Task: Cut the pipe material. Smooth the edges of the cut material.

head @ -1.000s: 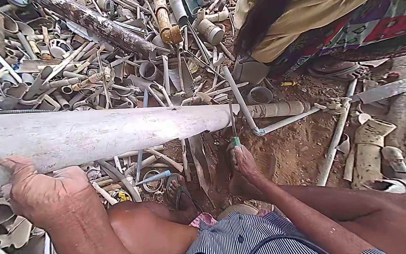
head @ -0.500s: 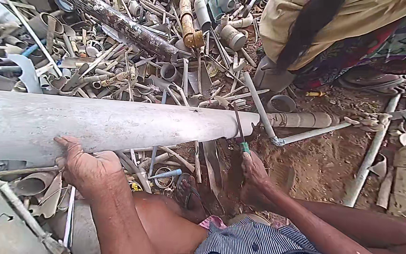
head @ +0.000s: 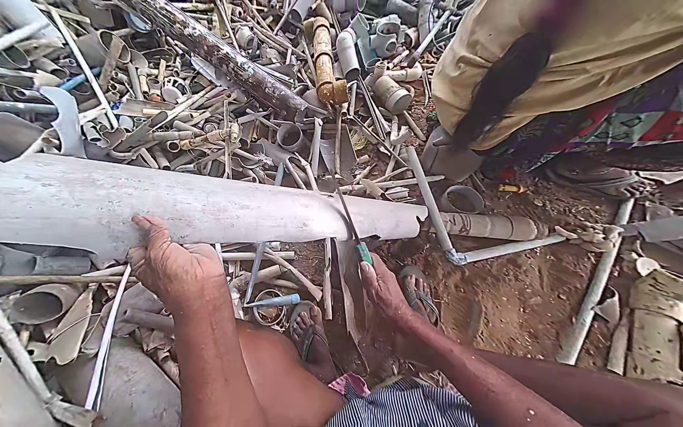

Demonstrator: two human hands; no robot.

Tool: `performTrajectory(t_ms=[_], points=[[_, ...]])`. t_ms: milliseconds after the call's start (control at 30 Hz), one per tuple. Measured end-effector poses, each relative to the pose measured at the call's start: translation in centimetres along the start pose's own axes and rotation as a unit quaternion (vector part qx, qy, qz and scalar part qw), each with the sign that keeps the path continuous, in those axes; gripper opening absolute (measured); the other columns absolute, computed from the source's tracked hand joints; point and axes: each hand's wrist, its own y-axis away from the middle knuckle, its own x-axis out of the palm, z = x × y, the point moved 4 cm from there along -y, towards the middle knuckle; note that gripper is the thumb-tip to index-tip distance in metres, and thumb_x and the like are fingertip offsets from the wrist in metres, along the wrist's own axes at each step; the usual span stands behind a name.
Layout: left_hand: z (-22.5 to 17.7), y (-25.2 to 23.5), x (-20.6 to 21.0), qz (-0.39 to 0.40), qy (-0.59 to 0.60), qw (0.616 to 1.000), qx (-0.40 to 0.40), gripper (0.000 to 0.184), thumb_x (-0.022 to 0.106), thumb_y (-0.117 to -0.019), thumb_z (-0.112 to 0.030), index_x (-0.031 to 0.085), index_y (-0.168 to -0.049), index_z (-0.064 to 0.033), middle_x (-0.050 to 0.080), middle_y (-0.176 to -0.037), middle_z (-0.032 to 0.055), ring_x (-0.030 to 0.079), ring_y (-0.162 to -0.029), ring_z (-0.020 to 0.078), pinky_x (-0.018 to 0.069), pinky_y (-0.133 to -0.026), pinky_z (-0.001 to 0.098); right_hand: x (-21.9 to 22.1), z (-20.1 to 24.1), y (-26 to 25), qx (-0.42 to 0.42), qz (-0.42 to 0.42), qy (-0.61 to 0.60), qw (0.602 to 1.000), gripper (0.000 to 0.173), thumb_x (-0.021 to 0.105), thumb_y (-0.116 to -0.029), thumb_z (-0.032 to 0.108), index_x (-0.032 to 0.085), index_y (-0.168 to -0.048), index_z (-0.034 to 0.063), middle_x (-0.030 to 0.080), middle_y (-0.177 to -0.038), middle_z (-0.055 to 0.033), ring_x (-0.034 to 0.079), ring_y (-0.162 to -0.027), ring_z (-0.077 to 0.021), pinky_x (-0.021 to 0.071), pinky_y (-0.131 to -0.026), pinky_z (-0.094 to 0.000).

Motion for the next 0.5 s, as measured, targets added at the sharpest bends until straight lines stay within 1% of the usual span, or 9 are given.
performTrajectory(t_ms=[33, 100, 167, 200, 267, 333, 367, 433, 500], points=[[0.0, 0.0, 0.0, 0.0, -0.002, 1.0, 0.0, 0.026, 0.043, -0.1083, -0.005, 0.047, -0.133, -0.0002, 0.058, -0.127, 0.0087, 0.058, -0.121, 0.013, 0.0464, -0.107, 0.0336, -1.4, -2.5, 0.1, 0.044, -0.027, 0.013, 0.999, 0.049, 0.033, -0.1101, 0.029, 0.052, -0.136, -0.008, 0.067, -0.093, -0.0191, 0.065, -0.081, -0.0253, 0.0524, -0.079, -0.0438], [-0.2, 0.4, 0.2, 0.007, -0.003, 1.0, 0.006, 0.023, 0.043, -0.1079, -0.005, 0.046, -0.131, -0.0014, 0.057, -0.125, 0.0073, 0.057, -0.12, 0.0119, 0.0458, -0.106, 0.0332, -2.6, -4.7, 0.8, 0.073, -0.049, 0.044, 0.995, 0.049, 0.031, -0.1094, 0.031, 0.052, -0.133, -0.0066, 0.063, -0.087, -0.0161, 0.062, -0.074, -0.0246, 0.0518, -0.074, -0.0439], [-0.4, 1.1, 0.5, 0.021, 0.0, 1.0, 0.012, 0.024, 0.043, -0.1079, -0.005, 0.046, -0.132, -0.0025, 0.057, -0.125, 0.0062, 0.057, -0.12, 0.0118, 0.0458, -0.107, 0.0334, -1.3, -1.5, 1.9, 0.038, -0.02, 0.028, 0.999, 0.05, 0.033, -0.1097, 0.03, 0.051, -0.137, -0.0075, 0.067, -0.092, -0.0188, 0.066, -0.081, -0.0269, 0.0533, -0.078, -0.0449], [-0.5, 1.3, 0.6, 0.022, 0.001, 1.0, 0.019, 0.023, 0.044, -0.1075, -0.005, 0.046, -0.13, -0.0029, 0.058, -0.123, 0.0057, 0.058, -0.119, 0.0117, 0.0462, -0.106, 0.0332, 0.1, 0.9, 1.9, -0.007, -0.005, 0.018, 1.0, 0.052, 0.034, -0.1087, 0.032, 0.051, -0.137, -0.0078, 0.068, -0.091, -0.0188, 0.068, -0.08, -0.0276, 0.0545, -0.076, -0.0454], [-0.8, 1.6, 0.7, 0.022, 0.006, 0.999, 0.024, 0.019, 0.045, -0.1069, -0.004, 0.048, -0.126, -0.0038, 0.059, -0.119, 0.0052, 0.059, -0.116, 0.0118, 0.0473, -0.105, 0.0333, 2.7, 5.8, 1.2, -0.093, 0.036, -0.006, 0.995, 0.05, 0.035, -0.1083, 0.032, 0.053, -0.133, -0.0074, 0.064, -0.08, -0.0141, 0.064, -0.068, -0.0252, 0.0535, -0.066, -0.0438], [-1.0, 1.6, 0.7, 0.022, 0.014, 0.999, 0.019, 0.02, 0.045, -0.1069, -0.003, 0.048, -0.126, -0.0027, 0.059, -0.12, 0.0062, 0.058, -0.117, 0.0125, 0.0472, -0.105, 0.034, 3.3, 9.1, 0.7, -0.131, 0.097, -0.001, 0.987, 0.046, 0.037, -0.1092, 0.029, 0.052, -0.134, -0.0074, 0.065, -0.082, -0.0156, 0.065, -0.072, -0.0283, 0.0536, -0.069, -0.0459], [-1.0, 1.6, 0.6, 0.017, 0.02, 1.0, 0.016, 0.02, 0.045, -0.1067, -0.003, 0.048, -0.126, -0.0024, 0.059, -0.12, 0.0066, 0.059, -0.118, 0.0128, 0.0477, -0.104, 0.0344, 3.2, 9.2, 0.4, -0.137, 0.108, 0.01, 0.985, 0.047, 0.037, -0.1091, 0.029, 0.051, -0.135, -0.0073, 0.065, -0.082, -0.0164, 0.066, -0.073, -0.0297, 0.0541, -0.07, -0.0473], [-0.8, 1.7, 0.5, 0.011, 0.025, 1.0, 0.004, 0.019, 0.046, -0.1072, -0.005, 0.048, -0.126, -0.0033, 0.06, -0.119, 0.0061, 0.06, -0.116, 0.0127, 0.0491, -0.103, 0.0344, 2.1, 6.1, 0.6, -0.112, 0.076, 0.034, 0.99, 0.05, 0.036, -0.108, 0.031, 0.052, -0.135, -0.0078, 0.067, -0.084, -0.0177, 0.068, -0.075, -0.0303, 0.0547, -0.071, -0.0476], [-0.8, 1.4, 0.4, 0.006, 0.028, 1.0, -0.003, 0.018, 0.048, -0.1072, -0.007, 0.049, -0.125, -0.0044, 0.061, -0.116, 0.0053, 0.062, -0.112, 0.0125, 0.0506, -0.101, 0.0343, -0.6, 0.3, 1.3, -0.002, 0.012, 0.051, 0.999, 0.049, 0.034, -0.1088, 0.029, 0.052, -0.136, -0.0076, 0.068, -0.094, -0.0215, 0.068, -0.085, -0.0312, 0.0539, -0.08, -0.0481]])
